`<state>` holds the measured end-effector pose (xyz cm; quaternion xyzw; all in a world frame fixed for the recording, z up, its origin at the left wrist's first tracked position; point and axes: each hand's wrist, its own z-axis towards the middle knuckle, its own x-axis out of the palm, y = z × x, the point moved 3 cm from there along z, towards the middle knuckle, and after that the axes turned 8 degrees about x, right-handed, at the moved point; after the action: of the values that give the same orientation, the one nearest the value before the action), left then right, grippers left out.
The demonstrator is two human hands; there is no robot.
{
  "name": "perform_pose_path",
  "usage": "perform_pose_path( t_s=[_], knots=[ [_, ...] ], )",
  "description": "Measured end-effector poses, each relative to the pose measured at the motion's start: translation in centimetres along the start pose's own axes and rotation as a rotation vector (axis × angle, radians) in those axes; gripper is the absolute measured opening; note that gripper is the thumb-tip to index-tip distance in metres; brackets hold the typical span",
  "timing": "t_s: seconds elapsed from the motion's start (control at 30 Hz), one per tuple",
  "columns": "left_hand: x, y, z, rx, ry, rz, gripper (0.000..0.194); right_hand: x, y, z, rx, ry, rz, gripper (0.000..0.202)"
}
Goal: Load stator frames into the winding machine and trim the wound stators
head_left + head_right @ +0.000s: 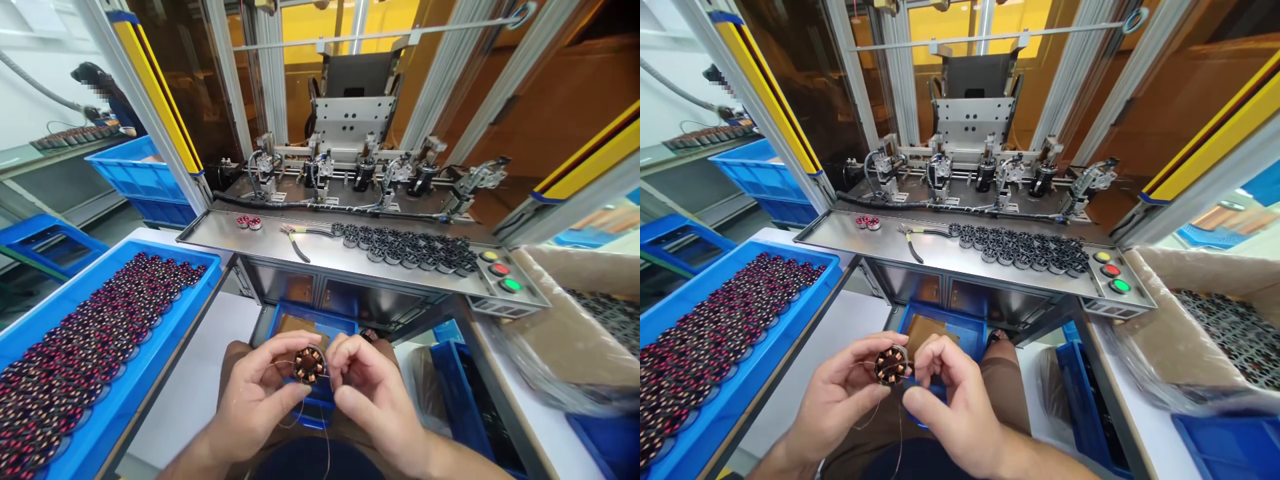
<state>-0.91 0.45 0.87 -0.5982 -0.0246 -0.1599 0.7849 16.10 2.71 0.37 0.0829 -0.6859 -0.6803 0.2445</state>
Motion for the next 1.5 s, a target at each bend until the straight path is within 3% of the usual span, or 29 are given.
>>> perform_pose_path(
  t_s=[0.3, 0.43, 0.57, 0.73, 0.87, 1.07, 1.27, 1.33, 1.5],
  knots=[
    [0.5, 0.2, 0.1, 0.002, 0.002, -0.074, 0.040, 0.0, 0.2, -0.2, -0.077, -0.112, -0.162, 0.019],
    [0.8, 0.8, 0.4, 0.052, -0.100, -0.090, 0.054, 0.3, -0.2, -0.5, -0.107, -0.097, -0.184, 0.019],
    [1.2, 0.9, 0.5, 0.121, -0.159, 0.104, 0.039, 0.2, -0.7, -0.5, -0.034, -0.115, -0.133, 0.022],
    [1.4, -0.2, 0.1, 0.321, -0.136, 0.424, 0.049, 0.4, -0.1, 0.0, -0.010, -0.011, -0.018, 0.019],
    [1.2, -0.4, -0.3, 0.414, -0.110, 0.527, 0.053, 1.2, -0.5, 0.3, 0.024, 0.041, 0.131, 0.019],
    [0.7, -0.5, -0.3, 0.416, -0.139, 0.514, 0.051, 1.5, -2.7, -0.2, 0.129, -0.096, 0.224, 0.021],
    [1.0, -0.8, -0.4, 0.443, -0.054, 0.593, 0.056, 1.1, -0.8, -0.1, -0.123, -0.111, -0.015, 0.019],
    [1.1, -0.7, -0.5, 0.443, -0.041, 0.601, 0.058, 1.0, -0.6, 0.1, -0.107, -0.145, -0.019, 0.009],
    [0.7, -0.4, -0.3, 0.391, -0.097, 0.514, 0.054, 0.9, -1.9, 0.5, -0.007, -0.209, 0.132, 0.017]
  ],
)
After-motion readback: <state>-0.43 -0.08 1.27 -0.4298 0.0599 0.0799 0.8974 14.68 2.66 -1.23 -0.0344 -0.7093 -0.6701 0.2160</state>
